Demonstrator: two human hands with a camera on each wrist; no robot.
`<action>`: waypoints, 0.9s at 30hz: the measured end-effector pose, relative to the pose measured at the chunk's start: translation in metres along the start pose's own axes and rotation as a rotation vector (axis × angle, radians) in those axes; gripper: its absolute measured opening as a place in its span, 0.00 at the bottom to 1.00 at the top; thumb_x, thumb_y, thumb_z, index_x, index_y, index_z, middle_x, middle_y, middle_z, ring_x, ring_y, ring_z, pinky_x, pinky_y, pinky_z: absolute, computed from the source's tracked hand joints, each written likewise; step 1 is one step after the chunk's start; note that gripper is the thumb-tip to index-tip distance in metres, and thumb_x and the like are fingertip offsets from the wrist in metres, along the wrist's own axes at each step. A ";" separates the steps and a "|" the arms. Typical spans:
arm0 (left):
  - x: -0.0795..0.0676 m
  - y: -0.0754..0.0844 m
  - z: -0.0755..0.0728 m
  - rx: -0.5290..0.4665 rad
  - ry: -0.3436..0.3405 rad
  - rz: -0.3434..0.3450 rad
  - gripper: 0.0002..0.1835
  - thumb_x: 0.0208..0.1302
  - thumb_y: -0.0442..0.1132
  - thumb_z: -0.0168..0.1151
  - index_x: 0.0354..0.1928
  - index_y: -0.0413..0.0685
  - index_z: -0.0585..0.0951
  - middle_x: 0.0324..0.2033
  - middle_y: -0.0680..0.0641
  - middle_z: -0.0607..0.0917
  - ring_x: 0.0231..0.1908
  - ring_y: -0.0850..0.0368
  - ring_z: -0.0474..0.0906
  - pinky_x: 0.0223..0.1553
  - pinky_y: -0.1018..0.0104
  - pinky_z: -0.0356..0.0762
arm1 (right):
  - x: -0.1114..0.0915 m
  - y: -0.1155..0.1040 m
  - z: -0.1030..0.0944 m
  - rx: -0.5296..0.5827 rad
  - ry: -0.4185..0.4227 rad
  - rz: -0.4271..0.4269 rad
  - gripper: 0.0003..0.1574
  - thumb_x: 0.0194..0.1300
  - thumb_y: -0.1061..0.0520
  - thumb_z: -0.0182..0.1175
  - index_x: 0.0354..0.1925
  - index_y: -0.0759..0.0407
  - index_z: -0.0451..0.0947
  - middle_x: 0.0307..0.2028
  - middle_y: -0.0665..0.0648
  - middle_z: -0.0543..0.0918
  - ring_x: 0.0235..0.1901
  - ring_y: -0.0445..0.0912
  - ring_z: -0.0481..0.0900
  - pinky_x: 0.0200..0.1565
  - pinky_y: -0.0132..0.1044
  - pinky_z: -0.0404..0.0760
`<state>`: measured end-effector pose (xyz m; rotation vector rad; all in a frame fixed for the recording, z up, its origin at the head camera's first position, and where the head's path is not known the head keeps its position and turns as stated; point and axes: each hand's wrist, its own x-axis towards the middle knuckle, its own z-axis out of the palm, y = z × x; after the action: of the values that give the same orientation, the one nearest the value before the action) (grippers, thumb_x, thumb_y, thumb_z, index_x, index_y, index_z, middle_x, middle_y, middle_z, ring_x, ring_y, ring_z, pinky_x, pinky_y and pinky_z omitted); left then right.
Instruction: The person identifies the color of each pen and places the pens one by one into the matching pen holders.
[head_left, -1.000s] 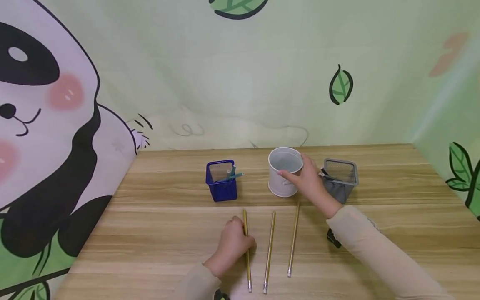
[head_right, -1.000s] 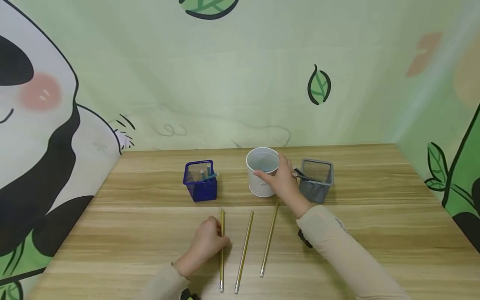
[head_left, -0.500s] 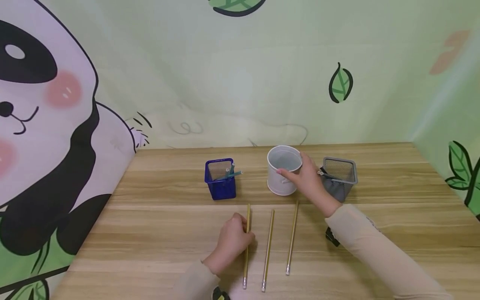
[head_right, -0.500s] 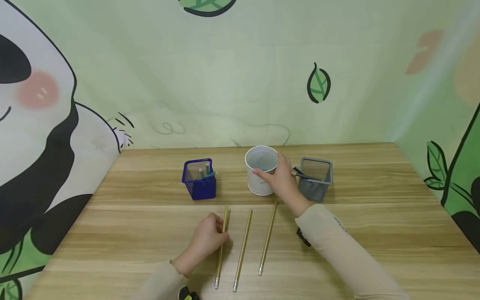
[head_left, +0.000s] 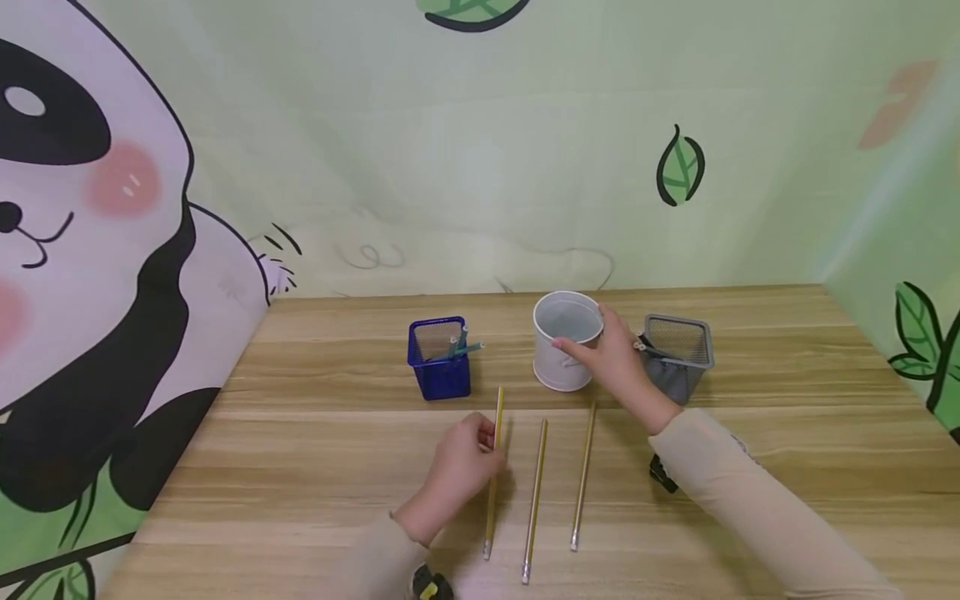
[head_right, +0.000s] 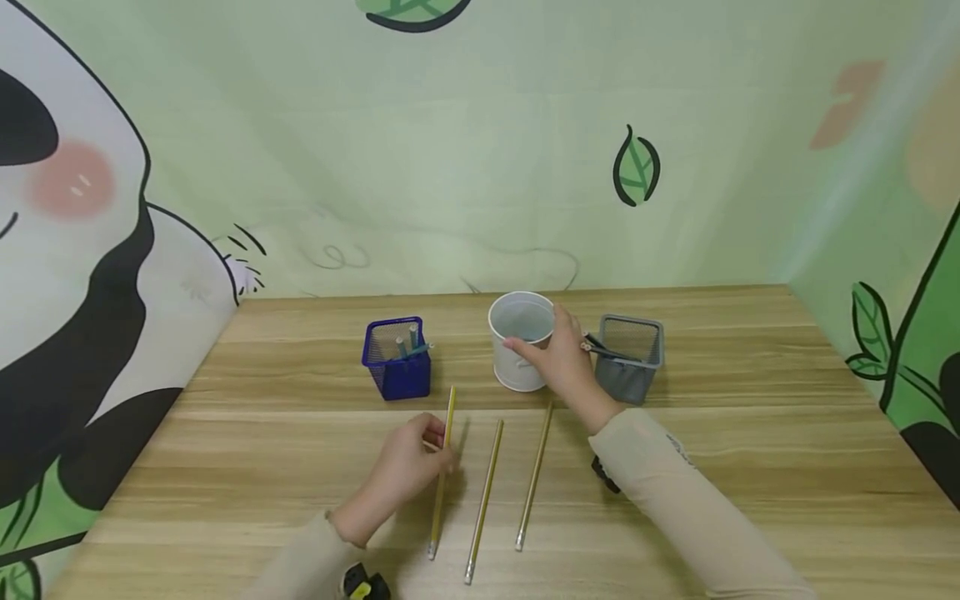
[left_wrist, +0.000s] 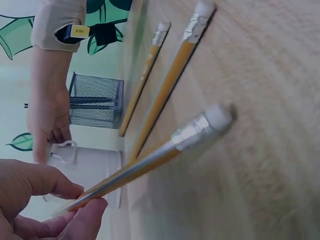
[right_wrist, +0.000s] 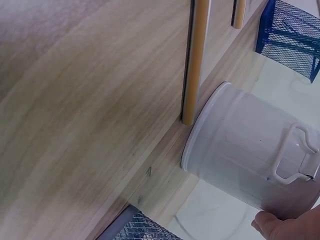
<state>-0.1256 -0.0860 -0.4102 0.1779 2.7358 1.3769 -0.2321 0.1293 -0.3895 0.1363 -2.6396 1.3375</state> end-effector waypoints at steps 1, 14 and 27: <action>0.000 0.001 -0.001 -0.007 0.005 0.009 0.10 0.47 0.25 0.60 0.35 0.33 0.76 0.26 0.45 0.80 0.27 0.58 0.76 0.26 0.71 0.76 | 0.000 0.000 0.000 -0.001 0.001 0.000 0.44 0.54 0.48 0.71 0.59 0.70 0.65 0.52 0.71 0.74 0.55 0.63 0.69 0.56 0.58 0.65; 0.002 0.014 -0.006 -0.009 0.065 0.107 0.05 0.55 0.27 0.63 0.34 0.35 0.78 0.27 0.45 0.81 0.29 0.58 0.76 0.32 0.71 0.77 | 0.000 -0.001 0.000 0.024 -0.010 0.005 0.43 0.55 0.51 0.70 0.60 0.70 0.63 0.54 0.71 0.73 0.56 0.62 0.67 0.59 0.58 0.65; 0.006 0.021 -0.012 -0.099 0.096 0.190 0.04 0.57 0.28 0.64 0.35 0.34 0.80 0.30 0.42 0.83 0.32 0.54 0.79 0.34 0.71 0.79 | 0.000 0.001 0.001 0.017 0.000 0.010 0.45 0.54 0.49 0.71 0.60 0.70 0.63 0.53 0.70 0.73 0.56 0.62 0.68 0.58 0.57 0.65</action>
<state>-0.1315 -0.0819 -0.3861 0.3842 2.7815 1.6039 -0.2321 0.1287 -0.3909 0.1254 -2.6333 1.3629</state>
